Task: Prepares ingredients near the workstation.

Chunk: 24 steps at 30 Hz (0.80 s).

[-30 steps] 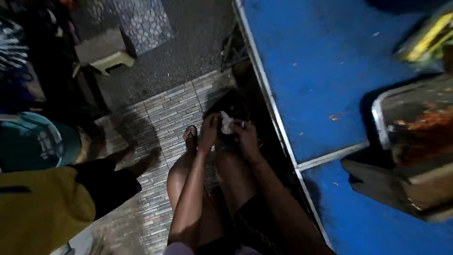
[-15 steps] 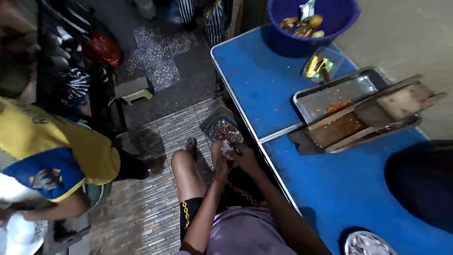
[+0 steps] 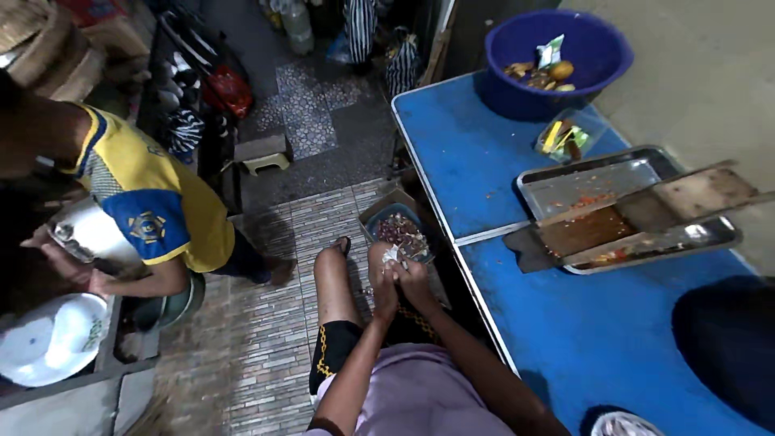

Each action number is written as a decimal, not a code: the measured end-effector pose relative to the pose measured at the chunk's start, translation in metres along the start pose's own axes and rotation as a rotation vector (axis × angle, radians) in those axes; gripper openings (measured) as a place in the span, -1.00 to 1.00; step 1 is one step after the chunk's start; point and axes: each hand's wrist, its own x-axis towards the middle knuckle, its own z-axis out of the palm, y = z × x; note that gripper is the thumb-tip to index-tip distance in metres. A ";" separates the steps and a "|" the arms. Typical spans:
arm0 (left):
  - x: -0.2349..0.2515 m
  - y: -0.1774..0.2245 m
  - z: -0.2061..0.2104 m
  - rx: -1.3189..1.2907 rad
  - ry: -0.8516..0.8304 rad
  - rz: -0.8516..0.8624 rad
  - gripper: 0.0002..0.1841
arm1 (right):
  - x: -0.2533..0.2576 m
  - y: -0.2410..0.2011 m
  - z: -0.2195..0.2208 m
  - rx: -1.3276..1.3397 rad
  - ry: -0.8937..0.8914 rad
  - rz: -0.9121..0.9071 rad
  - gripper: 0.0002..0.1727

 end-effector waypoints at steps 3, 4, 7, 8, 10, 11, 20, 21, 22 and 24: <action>0.004 0.000 0.000 0.108 -0.010 0.014 -0.50 | 0.004 0.003 0.001 0.070 0.036 0.067 -0.68; 0.005 -0.004 0.001 0.129 -0.005 0.027 -0.50 | 0.005 0.004 0.001 0.112 0.054 0.105 -0.71; 0.009 -0.009 0.004 0.104 -0.003 0.049 -0.51 | 0.010 0.000 -0.002 0.290 0.122 0.299 -0.77; 0.011 -0.010 0.005 0.076 -0.006 0.054 -0.51 | 0.012 -0.003 -0.006 0.270 0.101 0.322 -0.75; 0.015 -0.015 0.007 0.012 -0.020 0.048 -0.52 | 0.016 0.001 -0.011 0.239 0.035 0.332 -0.73; 0.017 -0.018 0.007 -0.027 -0.025 0.036 -0.53 | 0.018 0.004 -0.013 0.267 -0.004 0.351 -0.74; 0.032 -0.016 -0.010 -0.295 -0.206 -0.064 -0.64 | 0.021 -0.001 -0.029 0.504 -0.155 0.448 -0.87; 0.031 -0.013 -0.011 -0.280 -0.199 -0.070 -0.65 | 0.020 -0.001 -0.029 0.437 -0.150 0.399 -0.85; 0.030 -0.009 -0.013 -0.248 -0.193 -0.072 -0.67 | 0.020 0.000 -0.030 0.339 -0.144 0.348 -0.81; 0.028 -0.001 -0.016 -0.171 -0.172 -0.069 -0.69 | 0.020 -0.003 -0.031 0.081 -0.146 0.254 -0.74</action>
